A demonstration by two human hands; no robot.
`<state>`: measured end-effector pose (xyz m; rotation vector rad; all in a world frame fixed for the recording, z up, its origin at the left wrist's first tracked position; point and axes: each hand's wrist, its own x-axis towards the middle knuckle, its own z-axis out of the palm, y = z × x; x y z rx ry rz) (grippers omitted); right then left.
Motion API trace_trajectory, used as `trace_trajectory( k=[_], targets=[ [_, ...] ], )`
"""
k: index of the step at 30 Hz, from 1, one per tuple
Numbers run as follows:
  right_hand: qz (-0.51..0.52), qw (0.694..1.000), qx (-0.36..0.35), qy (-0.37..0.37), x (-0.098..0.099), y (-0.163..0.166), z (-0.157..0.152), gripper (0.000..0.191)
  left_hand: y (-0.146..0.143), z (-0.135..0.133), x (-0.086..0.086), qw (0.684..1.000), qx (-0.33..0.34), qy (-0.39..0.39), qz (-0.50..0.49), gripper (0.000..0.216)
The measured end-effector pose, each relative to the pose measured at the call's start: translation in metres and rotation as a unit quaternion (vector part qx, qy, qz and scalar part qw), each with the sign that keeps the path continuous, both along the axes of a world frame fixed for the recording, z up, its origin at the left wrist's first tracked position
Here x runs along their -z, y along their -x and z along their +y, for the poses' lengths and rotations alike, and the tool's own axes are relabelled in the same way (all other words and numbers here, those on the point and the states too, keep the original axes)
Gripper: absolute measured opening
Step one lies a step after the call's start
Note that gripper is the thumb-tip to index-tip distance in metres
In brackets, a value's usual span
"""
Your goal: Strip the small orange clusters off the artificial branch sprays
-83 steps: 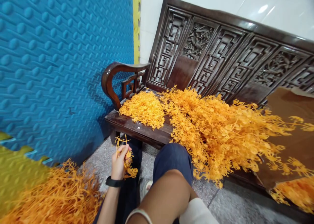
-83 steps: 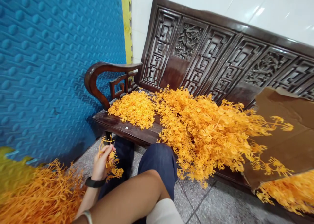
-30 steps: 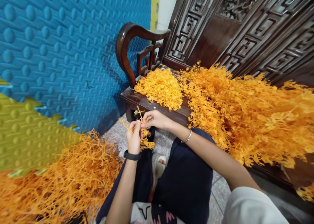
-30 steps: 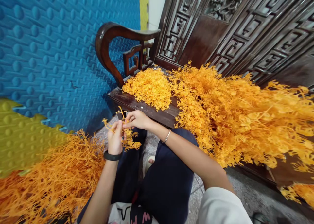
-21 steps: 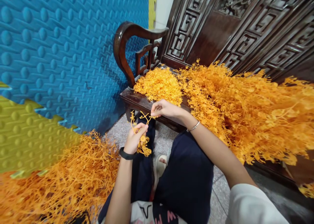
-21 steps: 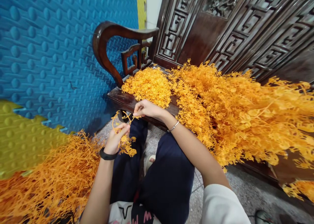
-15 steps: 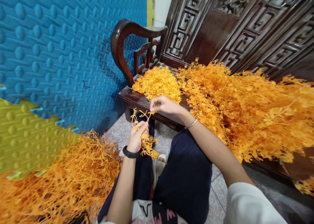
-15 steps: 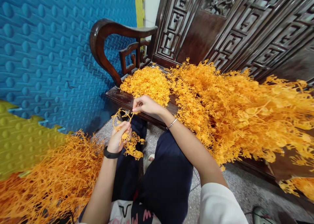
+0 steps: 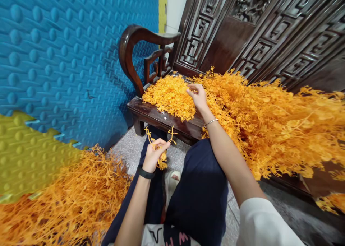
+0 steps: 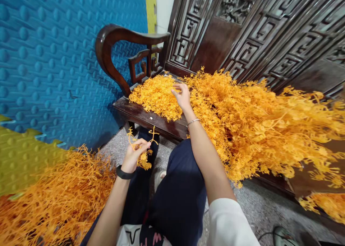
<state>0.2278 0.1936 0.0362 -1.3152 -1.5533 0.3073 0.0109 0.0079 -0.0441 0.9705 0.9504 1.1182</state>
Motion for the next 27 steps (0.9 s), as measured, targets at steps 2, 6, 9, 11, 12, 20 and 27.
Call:
trace_trajectory(
  k=[2, 6, 9, 11, 12, 20, 27],
  targets=[
    [-0.026, 0.999, 0.02, -0.015, 0.0, 0.0, -0.002, 0.024, 0.001, 0.0, 0.001, 1.0, 0.007, 0.0, 0.015, 0.027],
    [-0.026, 0.997, -0.067, 0.028, -0.016, 0.022, -0.033, 0.024, 0.002, 0.0, -0.002, 0.999, 0.013, -0.002, 0.03, 0.028],
    [-0.015, 0.952, -0.265, 0.149, -0.029, 0.053, -0.071, 0.022, 0.003, 0.0, -0.005, 1.0, -0.002, -0.01, 0.029, 0.026],
    [-0.051, 0.919, -0.341, 0.189, -0.033, 0.073, -0.093, 0.021, 0.005, 0.001, -0.006, 0.999, -0.012, -0.02, 0.023, 0.024],
    [-0.072, 0.908, -0.362, 0.199, -0.034, 0.082, -0.101, 0.02, 0.005, 0.0, -0.007, 0.999, -0.013, -0.025, 0.021, 0.024],
    [-0.201, 0.835, -0.458, 0.229, -0.022, 0.103, -0.111, 0.02, 0.002, 0.001, -0.008, 0.998, -0.06, -0.001, -0.003, 0.031],
    [-0.125, 0.934, -0.279, 0.187, -0.033, 0.095, -0.107, 0.024, 0.016, 0.01, -0.006, 0.958, -0.116, 0.173, -0.197, 0.062]
  ],
)
